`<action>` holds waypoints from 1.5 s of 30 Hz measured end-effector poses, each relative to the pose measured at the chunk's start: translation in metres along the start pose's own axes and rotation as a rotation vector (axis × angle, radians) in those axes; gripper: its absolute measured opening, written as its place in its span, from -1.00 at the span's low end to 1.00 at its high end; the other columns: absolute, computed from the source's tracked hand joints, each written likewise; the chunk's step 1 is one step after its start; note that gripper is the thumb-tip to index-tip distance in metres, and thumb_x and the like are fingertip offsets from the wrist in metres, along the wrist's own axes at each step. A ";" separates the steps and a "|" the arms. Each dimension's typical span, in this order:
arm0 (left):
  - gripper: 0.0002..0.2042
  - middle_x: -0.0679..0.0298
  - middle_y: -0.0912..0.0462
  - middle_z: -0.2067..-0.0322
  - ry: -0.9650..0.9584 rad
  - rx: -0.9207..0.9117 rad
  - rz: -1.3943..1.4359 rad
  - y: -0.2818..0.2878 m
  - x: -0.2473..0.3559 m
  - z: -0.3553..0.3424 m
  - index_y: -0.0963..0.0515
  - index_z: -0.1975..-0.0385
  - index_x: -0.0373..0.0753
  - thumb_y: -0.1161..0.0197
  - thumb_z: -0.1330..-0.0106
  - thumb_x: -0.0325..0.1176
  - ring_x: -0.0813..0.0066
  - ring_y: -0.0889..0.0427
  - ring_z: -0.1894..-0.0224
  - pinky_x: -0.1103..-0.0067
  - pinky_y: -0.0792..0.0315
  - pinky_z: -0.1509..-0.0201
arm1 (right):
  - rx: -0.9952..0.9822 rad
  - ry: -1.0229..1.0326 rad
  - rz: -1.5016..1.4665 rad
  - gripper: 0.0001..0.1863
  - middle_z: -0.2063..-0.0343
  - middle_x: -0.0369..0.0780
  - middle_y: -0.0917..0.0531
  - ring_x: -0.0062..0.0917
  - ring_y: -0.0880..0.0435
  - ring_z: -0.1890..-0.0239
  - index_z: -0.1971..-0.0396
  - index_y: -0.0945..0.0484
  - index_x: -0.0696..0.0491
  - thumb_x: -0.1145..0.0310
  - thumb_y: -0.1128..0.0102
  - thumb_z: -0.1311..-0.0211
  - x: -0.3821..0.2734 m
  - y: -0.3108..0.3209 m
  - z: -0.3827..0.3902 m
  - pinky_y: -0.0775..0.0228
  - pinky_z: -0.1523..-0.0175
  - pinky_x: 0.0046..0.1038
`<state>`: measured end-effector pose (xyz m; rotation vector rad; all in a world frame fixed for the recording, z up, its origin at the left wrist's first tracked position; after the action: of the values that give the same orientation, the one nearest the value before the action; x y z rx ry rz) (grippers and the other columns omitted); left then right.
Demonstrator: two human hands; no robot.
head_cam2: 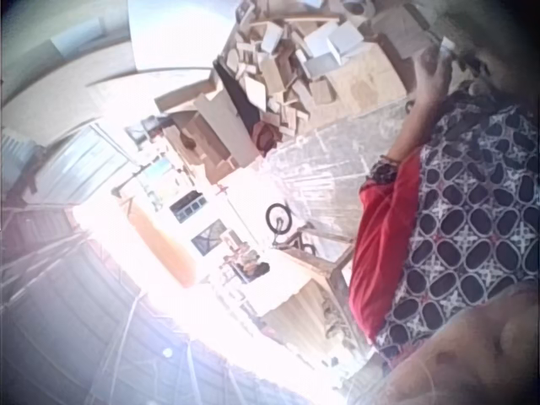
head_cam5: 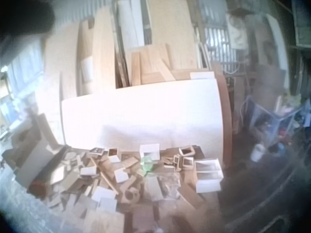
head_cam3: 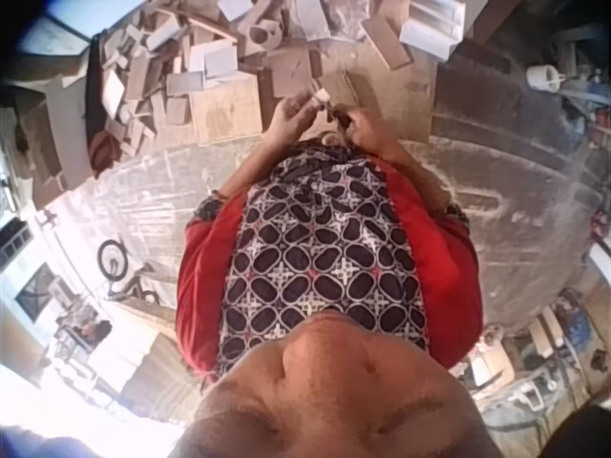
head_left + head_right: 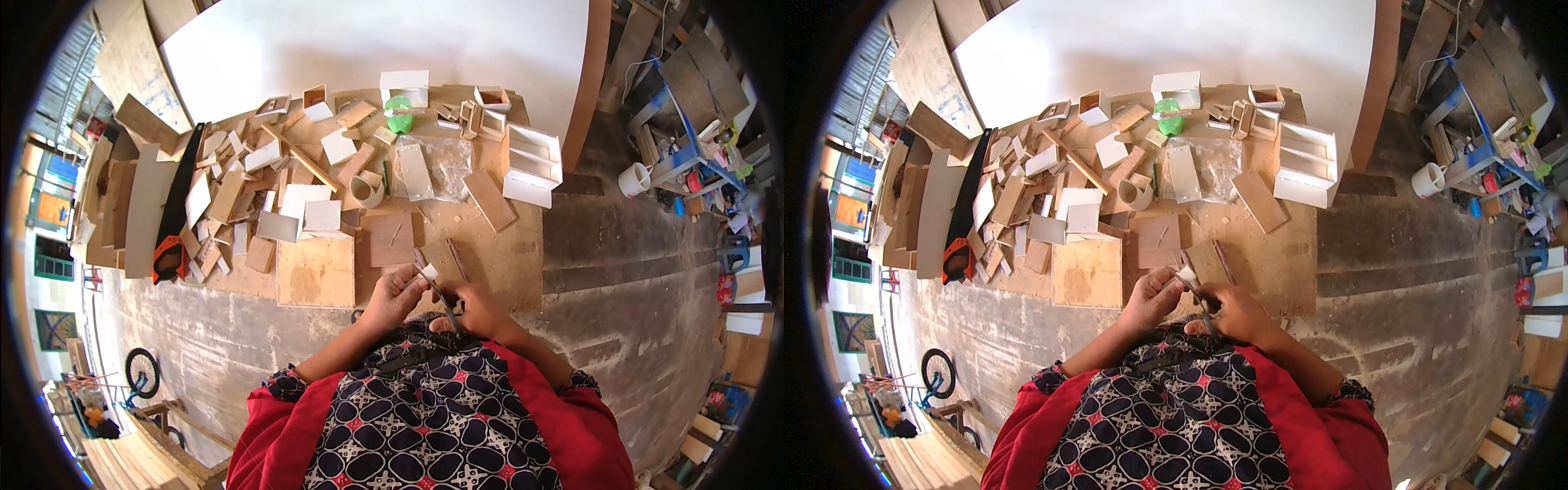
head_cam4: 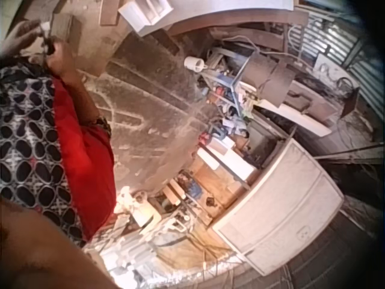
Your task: The person assembles small wooden boxes by hand and using scissors, applying glue to small wooden pieces and joining them together.
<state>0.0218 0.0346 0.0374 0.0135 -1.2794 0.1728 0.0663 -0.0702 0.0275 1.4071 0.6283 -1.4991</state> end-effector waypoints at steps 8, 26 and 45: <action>-0.77 0.58 -0.28 0.62 0.031 -0.003 0.043 -0.001 -0.016 0.001 -0.48 0.34 -0.27 -0.04 -0.44 -0.24 0.84 -0.17 0.58 0.75 -0.06 0.54 | 0.074 -0.071 -0.040 -0.43 0.57 -0.21 -0.60 -0.60 -0.52 0.51 0.23 -0.59 0.20 0.16 -0.56 0.25 0.005 0.003 0.007 -0.35 0.37 -0.50; -0.77 0.51 -0.47 0.50 0.065 -0.115 0.020 -0.013 -0.009 -0.010 -0.54 0.34 -0.28 -0.05 -0.42 -0.26 0.78 -0.30 0.47 0.74 -0.19 0.40 | 0.168 -0.107 0.020 -0.36 0.57 -0.29 -0.58 -0.65 -0.48 0.52 0.25 -0.60 0.14 -0.01 -0.59 0.28 0.002 0.012 0.016 -0.33 0.41 -0.51; -0.85 0.36 -0.48 0.55 0.259 0.056 0.397 0.003 -0.056 -0.032 -0.44 0.27 -0.22 0.05 -0.44 -0.33 0.66 -0.37 0.61 0.73 -0.23 0.53 | 0.028 -0.252 -0.068 -0.40 0.50 -0.02 -0.64 -0.23 -0.66 0.40 0.33 -0.62 0.16 -0.12 -0.44 0.13 0.050 0.013 0.003 -0.44 0.26 -0.34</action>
<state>0.0366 0.0340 -0.0253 -0.2099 -1.0070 0.5348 0.0822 -0.0925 -0.0161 1.2019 0.5032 -1.7115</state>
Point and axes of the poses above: each hand's wrist, its own z-axis away from the middle knuckle, its own y-axis out of the back of the hand, x = y × z, the point moved 10 cm from there along -z, towards the middle knuckle
